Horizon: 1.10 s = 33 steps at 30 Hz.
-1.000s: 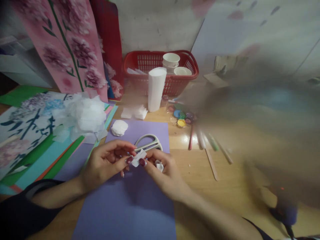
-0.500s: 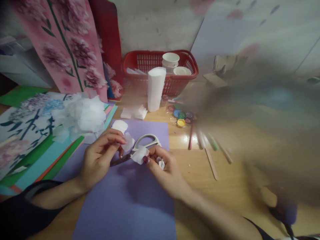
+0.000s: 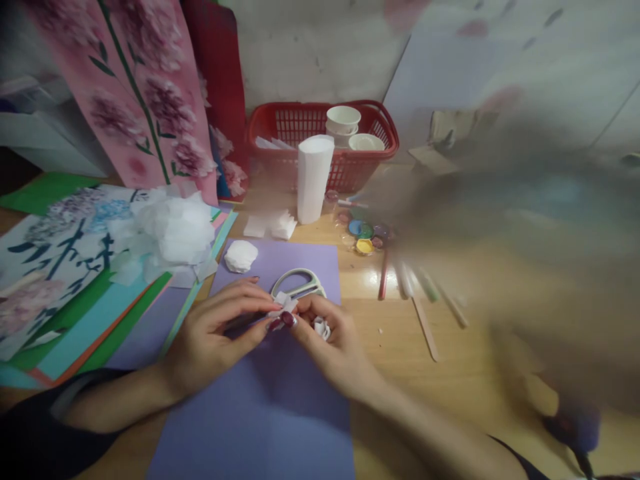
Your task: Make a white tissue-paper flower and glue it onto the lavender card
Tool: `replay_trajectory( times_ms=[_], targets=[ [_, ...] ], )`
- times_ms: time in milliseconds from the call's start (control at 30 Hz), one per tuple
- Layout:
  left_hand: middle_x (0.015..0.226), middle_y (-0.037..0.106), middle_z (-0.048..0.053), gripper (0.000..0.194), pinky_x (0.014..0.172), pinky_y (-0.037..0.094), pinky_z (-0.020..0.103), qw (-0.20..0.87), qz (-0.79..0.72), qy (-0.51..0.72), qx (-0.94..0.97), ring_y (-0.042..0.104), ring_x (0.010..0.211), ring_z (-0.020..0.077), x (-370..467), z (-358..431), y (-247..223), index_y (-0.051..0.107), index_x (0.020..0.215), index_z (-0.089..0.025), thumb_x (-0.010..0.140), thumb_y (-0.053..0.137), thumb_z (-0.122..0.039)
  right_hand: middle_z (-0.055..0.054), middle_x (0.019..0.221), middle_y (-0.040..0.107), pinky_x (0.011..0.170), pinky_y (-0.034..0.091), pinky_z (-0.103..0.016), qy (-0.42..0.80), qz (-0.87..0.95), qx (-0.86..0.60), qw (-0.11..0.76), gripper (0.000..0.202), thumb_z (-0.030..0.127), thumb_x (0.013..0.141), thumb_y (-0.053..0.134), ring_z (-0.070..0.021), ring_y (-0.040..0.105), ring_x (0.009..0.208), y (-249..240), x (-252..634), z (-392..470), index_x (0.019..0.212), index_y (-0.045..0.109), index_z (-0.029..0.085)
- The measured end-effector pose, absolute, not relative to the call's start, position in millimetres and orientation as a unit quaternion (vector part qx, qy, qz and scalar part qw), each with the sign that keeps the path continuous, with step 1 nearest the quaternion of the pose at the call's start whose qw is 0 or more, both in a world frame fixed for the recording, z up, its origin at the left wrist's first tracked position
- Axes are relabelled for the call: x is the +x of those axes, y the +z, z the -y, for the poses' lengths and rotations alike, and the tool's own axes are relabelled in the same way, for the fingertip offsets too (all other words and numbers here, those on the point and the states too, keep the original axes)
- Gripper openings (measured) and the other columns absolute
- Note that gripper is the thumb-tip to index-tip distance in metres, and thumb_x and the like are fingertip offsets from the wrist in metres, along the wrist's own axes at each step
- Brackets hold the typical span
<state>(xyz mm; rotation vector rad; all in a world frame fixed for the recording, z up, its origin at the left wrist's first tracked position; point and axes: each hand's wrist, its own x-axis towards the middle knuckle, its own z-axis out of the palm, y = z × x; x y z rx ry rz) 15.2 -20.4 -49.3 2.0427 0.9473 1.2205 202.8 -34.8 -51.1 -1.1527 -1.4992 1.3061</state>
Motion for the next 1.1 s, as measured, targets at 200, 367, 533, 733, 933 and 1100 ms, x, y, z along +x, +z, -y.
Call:
replay_trajectory(
  times_ms=[200,367,533,733,933,1100],
  targets=[
    [0.082,0.074,0.001,0.011,0.093,0.050,0.027,0.350,-0.392,0.468,0.710,0.068,0.082,0.0124,16,20,-54,0.069,0.083,-0.017,0.081,0.064,-0.008,0.004,0.062,0.048,0.053,0.033,-0.022,0.522,0.591,-0.466,0.401,0.017,0.033,0.086,0.061,-0.0095,0.040,0.055,-49,202,34,0.079,0.062,0.018],
    [0.086,0.073,0.000,0.008,0.091,0.051,0.025,0.391,-0.427,0.466,0.669,0.067,0.090,0.0134,13,23,-59,0.071,0.084,-0.020,0.082,0.065,-0.015,0.004,0.060,0.046,0.053,0.033,-0.022,0.514,0.592,-0.480,0.392,0.018,0.035,0.085,0.061,-0.0098,0.040,0.054,-48,202,34,0.078,0.060,0.018],
    [0.088,0.073,0.000,0.008,0.074,0.055,0.021,0.428,-0.500,0.468,0.590,0.069,0.081,0.0131,12,20,-63,0.071,0.089,-0.021,0.084,0.067,-0.026,0.005,0.059,0.042,0.051,0.031,-0.023,0.533,0.582,-0.480,0.384,0.019,0.035,0.085,0.058,-0.0096,0.036,0.053,-48,201,34,0.076,0.056,0.019],
    [0.092,0.068,0.001,0.014,0.078,0.054,0.021,0.406,-0.504,0.547,0.531,0.066,0.087,0.0121,13,10,-66,0.062,0.098,-0.019,0.085,0.065,-0.024,0.006,0.057,0.039,0.051,0.027,-0.023,0.540,0.566,-0.491,0.384,0.018,0.034,0.084,0.057,-0.0088,0.032,0.051,-48,202,34,0.074,0.053,0.019],
    [0.093,0.062,0.003,0.024,0.085,0.050,0.025,0.263,-0.479,0.511,0.663,0.060,0.096,0.0138,9,12,-60,0.067,0.086,-0.020,0.090,0.047,-0.008,0.008,0.054,0.037,0.049,0.026,-0.023,0.565,0.525,-0.503,0.390,0.021,0.038,0.085,0.058,-0.0076,0.028,0.047,-51,201,35,0.076,0.053,0.020],
    [0.096,0.064,0.006,0.029,0.082,0.052,0.024,0.248,-0.394,0.430,0.773,0.062,0.093,0.0136,12,23,-48,0.067,0.104,-0.014,0.087,0.045,-0.004,0.007,0.055,0.039,0.050,0.028,-0.023,0.560,0.541,-0.496,0.385,0.025,0.042,0.084,0.061,-0.0079,0.031,0.049,-50,200,35,0.076,0.056,0.019]
  ],
)
